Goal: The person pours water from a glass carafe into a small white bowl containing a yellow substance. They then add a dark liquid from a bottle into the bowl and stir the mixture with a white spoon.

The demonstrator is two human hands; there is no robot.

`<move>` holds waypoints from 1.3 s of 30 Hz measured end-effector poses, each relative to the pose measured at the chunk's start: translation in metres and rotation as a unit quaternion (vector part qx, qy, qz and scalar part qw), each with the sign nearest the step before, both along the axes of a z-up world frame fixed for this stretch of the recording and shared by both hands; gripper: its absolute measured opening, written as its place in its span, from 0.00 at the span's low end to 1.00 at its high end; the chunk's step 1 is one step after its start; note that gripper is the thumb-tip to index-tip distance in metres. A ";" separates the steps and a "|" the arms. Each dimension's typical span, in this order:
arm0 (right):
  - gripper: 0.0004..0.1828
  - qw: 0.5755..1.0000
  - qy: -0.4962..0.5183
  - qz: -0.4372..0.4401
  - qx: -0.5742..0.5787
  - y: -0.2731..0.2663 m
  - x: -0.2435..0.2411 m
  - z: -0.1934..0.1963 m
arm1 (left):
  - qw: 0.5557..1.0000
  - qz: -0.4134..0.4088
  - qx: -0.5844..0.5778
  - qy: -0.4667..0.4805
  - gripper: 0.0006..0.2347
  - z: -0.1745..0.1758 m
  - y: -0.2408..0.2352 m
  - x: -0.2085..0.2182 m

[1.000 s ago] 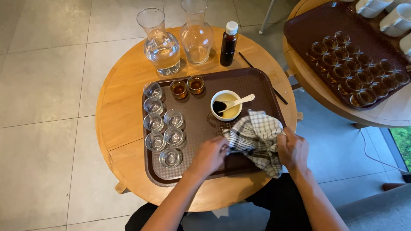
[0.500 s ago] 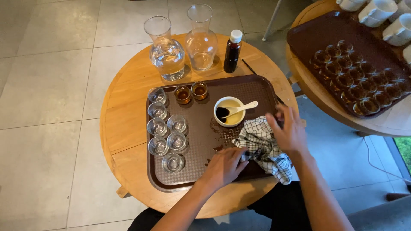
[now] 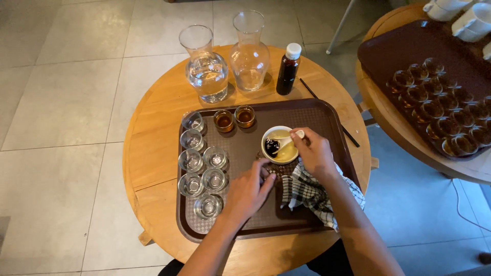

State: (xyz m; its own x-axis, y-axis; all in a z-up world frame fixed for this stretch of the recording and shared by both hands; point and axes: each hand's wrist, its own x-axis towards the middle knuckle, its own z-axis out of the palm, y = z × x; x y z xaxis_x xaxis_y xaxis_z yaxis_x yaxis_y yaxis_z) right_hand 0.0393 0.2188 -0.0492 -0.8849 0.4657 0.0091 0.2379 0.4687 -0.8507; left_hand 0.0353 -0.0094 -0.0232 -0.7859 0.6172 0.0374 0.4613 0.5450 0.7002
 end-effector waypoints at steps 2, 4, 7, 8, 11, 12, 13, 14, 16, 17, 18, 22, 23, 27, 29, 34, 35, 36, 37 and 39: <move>0.11 0.999 0.012 0.015 0.026 -0.012 0.003 0.023 | 1.000 0.016 0.006 0.005 0.17 -0.003 -0.003 -0.004; 0.11 0.998 0.026 0.032 0.052 -0.017 0.004 0.035 | 0.999 0.034 0.012 0.012 0.17 -0.005 -0.004 -0.008; 0.10 0.977 0.050 0.054 0.201 -0.015 0.006 0.036 | 0.999 0.038 0.030 0.024 0.17 -0.004 -0.002 -0.008; 0.10 0.969 0.053 0.059 0.235 -0.016 0.007 0.038 | 0.998 0.038 0.037 0.023 0.18 -0.002 -0.001 -0.009; 0.10 0.953 0.057 0.066 0.291 -0.016 0.010 0.041 | 0.998 0.030 0.054 0.014 0.19 0.003 -0.001 -0.006; 0.10 0.946 0.060 0.068 0.313 -0.017 0.009 0.042 | 0.998 0.022 0.065 0.009 0.19 0.005 -0.001 -0.005; 0.10 0.946 0.060 0.069 0.312 -0.017 0.010 0.041 | 0.998 0.023 0.065 0.008 0.19 0.007 0.000 -0.006; 0.10 0.943 0.064 0.071 0.318 -0.017 0.013 0.040 | 0.997 0.017 0.081 0.001 0.20 0.010 -0.001 -0.006; 0.10 0.941 0.068 0.073 0.324 -0.018 0.014 0.041 | 0.995 0.011 0.099 -0.005 0.21 0.012 -0.001 -0.007; 0.09 0.948 0.061 0.072 0.304 -0.019 0.014 0.041 | 0.996 0.005 0.087 -0.013 0.21 0.012 -0.002 -0.007; 0.07 0.955 0.054 0.072 0.283 -0.020 0.015 0.041 | 0.997 -0.002 0.075 -0.022 0.22 0.012 -0.003 -0.006; 0.08 0.966 0.069 0.077 0.239 -0.029 0.010 0.038 | 0.998 -0.008 0.063 -0.023 0.22 0.012 -0.002 -0.008; 0.07 0.967 0.083 0.076 0.230 -0.031 0.009 0.034 | 0.998 -0.009 0.058 -0.035 0.23 0.013 -0.002 -0.007; 0.08 0.965 0.115 0.068 0.227 -0.041 0.007 0.044 | 0.997 -0.013 0.050 -0.058 0.23 0.018 -0.001 -0.008; 0.09 0.959 0.131 0.069 0.240 -0.039 0.006 0.042 | 0.997 -0.016 0.057 -0.056 0.23 0.013 -0.003 -0.008; 0.06 0.928 0.151 0.060 0.337 -0.023 0.008 0.031 | 0.997 -0.017 0.060 -0.052 0.23 0.005 -0.005 -0.008; 0.06 0.924 0.153 0.062 0.344 -0.021 0.010 0.032 | 0.997 -0.018 0.060 -0.051 0.23 0.005 -0.005 -0.009; 0.06 0.921 0.155 0.063 0.351 -0.018 0.011 0.034 | 0.997 -0.018 0.060 -0.050 0.23 0.006 -0.005 -0.009; 0.06 0.921 0.156 0.064 0.352 -0.018 0.011 0.035 | 0.997 -0.018 0.061 -0.049 0.23 0.005 -0.005 -0.009; 0.06 0.926 0.149 0.065 0.341 -0.017 0.013 0.036 | 0.997 -0.018 0.063 -0.040 0.23 0.003 -0.005 -0.009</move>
State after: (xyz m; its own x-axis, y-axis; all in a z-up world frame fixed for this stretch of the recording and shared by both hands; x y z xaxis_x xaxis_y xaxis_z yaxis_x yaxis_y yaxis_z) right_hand 0.0520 0.2017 -0.0132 -0.8443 0.1512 0.5142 -0.0565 0.9289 -0.3660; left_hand 0.0267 -0.0143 -0.0202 -0.7670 0.6394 0.0547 0.4189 0.4342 0.7975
